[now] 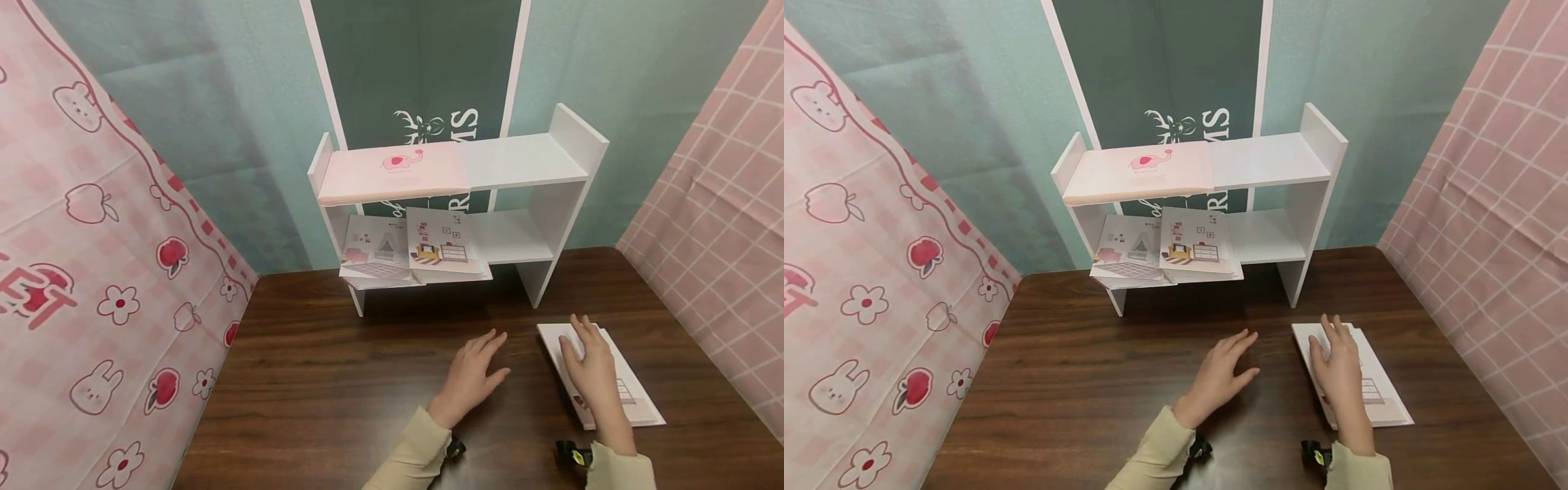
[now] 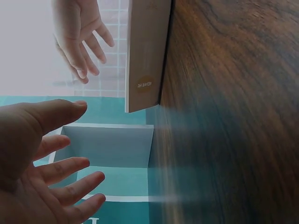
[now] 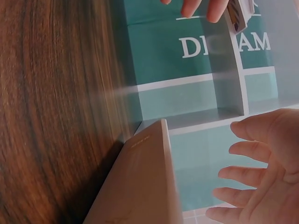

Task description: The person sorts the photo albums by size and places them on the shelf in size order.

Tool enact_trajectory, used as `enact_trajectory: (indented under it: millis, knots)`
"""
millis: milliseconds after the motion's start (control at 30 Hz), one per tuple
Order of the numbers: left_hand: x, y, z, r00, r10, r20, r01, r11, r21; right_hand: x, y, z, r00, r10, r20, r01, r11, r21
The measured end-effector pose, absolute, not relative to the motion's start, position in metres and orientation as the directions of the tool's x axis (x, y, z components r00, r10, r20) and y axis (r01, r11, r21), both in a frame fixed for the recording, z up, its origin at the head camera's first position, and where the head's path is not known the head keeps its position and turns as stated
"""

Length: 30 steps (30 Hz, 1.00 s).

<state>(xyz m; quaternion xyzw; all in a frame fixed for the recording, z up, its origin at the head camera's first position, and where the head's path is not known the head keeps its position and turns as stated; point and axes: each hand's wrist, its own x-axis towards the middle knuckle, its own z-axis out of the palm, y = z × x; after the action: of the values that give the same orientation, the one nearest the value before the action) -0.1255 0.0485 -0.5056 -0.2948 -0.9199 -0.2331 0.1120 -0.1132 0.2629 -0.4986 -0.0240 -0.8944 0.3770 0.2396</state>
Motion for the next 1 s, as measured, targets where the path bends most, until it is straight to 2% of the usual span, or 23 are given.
enact_trajectory:
  millis: [1000]
  knots:
    - [-0.12,0.061,-0.52,-0.817,0.526,0.235,0.575,0.725,0.379,-0.104,0.287,-0.514,-0.929,0.187,0.321,-0.065,0.769,-0.635]
